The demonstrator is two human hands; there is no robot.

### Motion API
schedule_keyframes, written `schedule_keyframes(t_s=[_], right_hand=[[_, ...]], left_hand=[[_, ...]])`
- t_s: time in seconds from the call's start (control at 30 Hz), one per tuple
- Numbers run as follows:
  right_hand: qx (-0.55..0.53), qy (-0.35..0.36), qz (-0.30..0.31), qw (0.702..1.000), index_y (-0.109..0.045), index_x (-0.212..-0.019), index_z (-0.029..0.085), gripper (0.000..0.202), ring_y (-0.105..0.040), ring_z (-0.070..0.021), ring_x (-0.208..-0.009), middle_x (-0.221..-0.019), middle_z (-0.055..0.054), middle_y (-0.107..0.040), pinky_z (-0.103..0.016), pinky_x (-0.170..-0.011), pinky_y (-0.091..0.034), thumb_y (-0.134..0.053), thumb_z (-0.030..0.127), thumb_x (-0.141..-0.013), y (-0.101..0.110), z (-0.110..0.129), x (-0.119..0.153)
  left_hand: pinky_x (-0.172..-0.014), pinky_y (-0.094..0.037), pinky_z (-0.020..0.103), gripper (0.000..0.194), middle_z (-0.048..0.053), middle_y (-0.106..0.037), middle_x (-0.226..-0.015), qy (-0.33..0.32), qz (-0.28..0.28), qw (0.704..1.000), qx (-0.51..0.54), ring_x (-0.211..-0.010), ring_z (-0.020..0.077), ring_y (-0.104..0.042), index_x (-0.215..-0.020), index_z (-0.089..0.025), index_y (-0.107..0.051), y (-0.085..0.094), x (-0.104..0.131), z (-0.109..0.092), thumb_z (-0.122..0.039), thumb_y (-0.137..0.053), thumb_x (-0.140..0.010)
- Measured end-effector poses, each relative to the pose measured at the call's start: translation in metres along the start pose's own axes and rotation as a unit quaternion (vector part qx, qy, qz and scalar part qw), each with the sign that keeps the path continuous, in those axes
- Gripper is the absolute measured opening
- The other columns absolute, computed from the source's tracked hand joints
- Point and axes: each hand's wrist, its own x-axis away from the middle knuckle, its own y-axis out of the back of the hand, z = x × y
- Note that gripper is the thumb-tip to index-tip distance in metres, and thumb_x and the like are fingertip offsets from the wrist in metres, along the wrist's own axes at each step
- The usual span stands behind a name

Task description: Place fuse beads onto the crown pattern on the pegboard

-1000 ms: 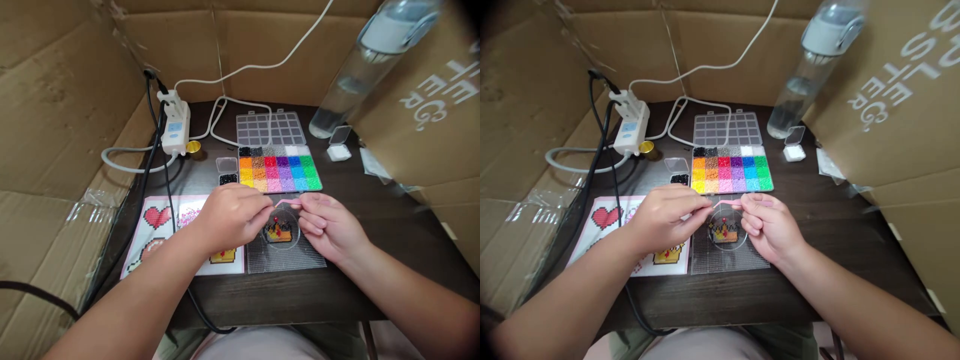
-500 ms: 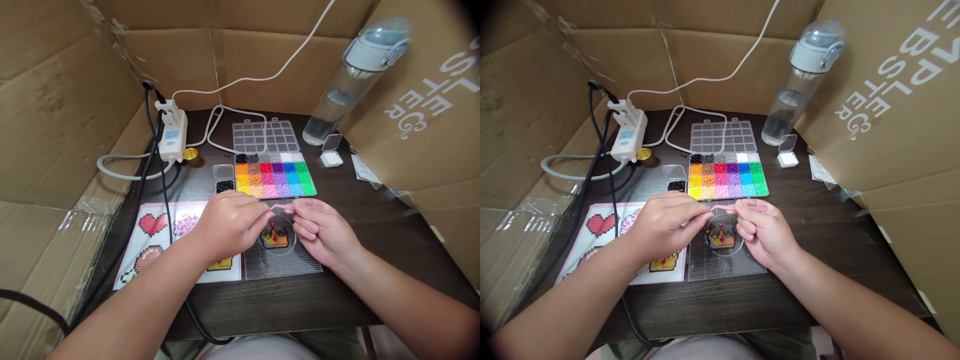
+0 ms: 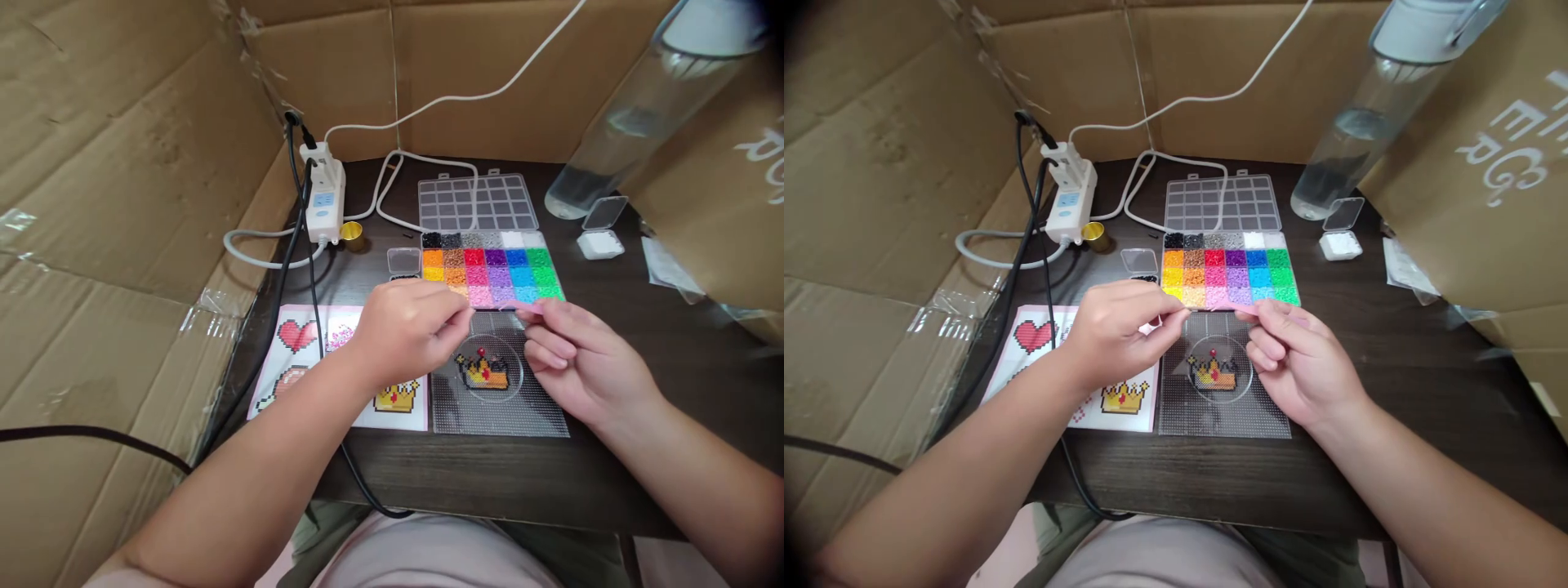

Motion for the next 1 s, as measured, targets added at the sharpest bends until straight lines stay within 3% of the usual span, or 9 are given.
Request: schedule_keyframes(t_s=[0.2, 0.43, 0.63, 0.73, 0.83, 0.9, 1.0], right_hand=[[-0.034, -0.030, 0.029, 0.999, -0.067, -0.069, 0.017, 0.011, -0.026, 0.0009, -0.041, -0.065, 0.002, -0.057, -0.010, -0.036, -0.032, -0.076, 0.024, -0.069, 0.001, 0.009, -0.003], [0.005, -0.007, 0.068, 0.998, -0.068, -0.071, 0.021, 0.007, -0.017, -0.0015, -0.038, -0.056, 0.005, -0.045, -0.017, -0.032, -0.016, -0.073, 0.024, -0.069, 0.006, 0.013, -0.001], [0.043, 0.009, 0.078, 0.996, -0.072, -0.082, 0.019, 0.016, -0.031, -0.0017, -0.040, -0.057, 0.004, -0.052, -0.017, -0.037, -0.028, -0.076, 0.024, -0.068, 0.009, 0.015, -0.007], [0.062, 0.056, 0.076, 0.994, -0.072, -0.084, 0.020, 0.015, -0.041, -0.0039, -0.044, -0.061, 0.003, -0.055, -0.018, -0.040, -0.034, -0.076, 0.026, -0.071, 0.014, 0.016, -0.015], [0.128, 0.146, 0.044, 0.980, -0.073, -0.083, 0.021, 0.013, -0.053, -0.0076, -0.052, -0.071, 0.000, -0.063, -0.023, -0.047, -0.044, -0.075, 0.028, -0.073, 0.019, 0.021, -0.023], [0.210, 0.210, 0.024, 0.954, -0.074, -0.086, 0.021, 0.012, -0.059, -0.0104, -0.057, -0.077, -0.003, -0.067, -0.027, -0.054, -0.050, -0.073, 0.029, -0.076, 0.017, 0.026, -0.025], [0.342, 0.275, 0.013, 0.898, -0.075, -0.089, 0.019, 0.014, -0.062, -0.0127, -0.056, -0.069, -0.003, -0.069, -0.029, -0.058, -0.053, -0.071, 0.028, -0.079, 0.002, 0.030, -0.022]], left_hand=[[-0.057, -0.042, 0.023, 0.012, -0.002, -0.060, -0.061, 0.004, -0.015, 1.000, 0.004, -0.056, 0.0084, -0.052, -0.072, -0.016, -0.064, 0.003, -0.001, 0.003, -0.016, -0.056, -0.081], [-0.057, -0.043, 0.023, 0.012, -0.001, -0.060, -0.061, -0.012, -0.020, 1.000, -0.008, -0.057, 0.0087, -0.053, -0.074, -0.016, -0.064, 0.005, -0.002, 0.002, -0.018, -0.056, -0.083], [-0.056, -0.043, 0.021, 0.007, -0.002, -0.062, -0.066, 0.013, -0.155, 0.987, -0.030, -0.059, 0.0076, -0.054, -0.076, -0.016, -0.062, 0.021, -0.008, 0.008, -0.009, -0.064, -0.076], [-0.054, -0.041, 0.022, 0.012, -0.002, -0.060, -0.063, 0.030, -0.228, 0.971, -0.059, -0.057, 0.0071, -0.053, -0.076, -0.015, -0.063, 0.029, -0.008, 0.017, -0.006, -0.069, -0.071], [-0.053, -0.040, 0.022, 0.014, -0.001, -0.059, -0.063, 0.042, -0.268, 0.960, -0.073, -0.057, 0.0073, -0.053, -0.076, -0.013, -0.063, 0.034, -0.006, 0.022, -0.004, -0.070, -0.068], [-0.052, -0.039, 0.022, 0.015, -0.001, -0.058, -0.063, 0.050, -0.284, 0.955, -0.075, -0.057, 0.0070, -0.052, -0.077, -0.013, -0.063, 0.035, -0.005, 0.023, -0.003, -0.070, -0.068], [-0.052, -0.039, 0.022, 0.016, -0.002, -0.056, -0.062, 0.058, -0.306, 0.947, -0.078, -0.055, 0.0059, -0.048, -0.078, -0.013, -0.063, 0.036, -0.005, 0.021, -0.004, -0.070, -0.067]])
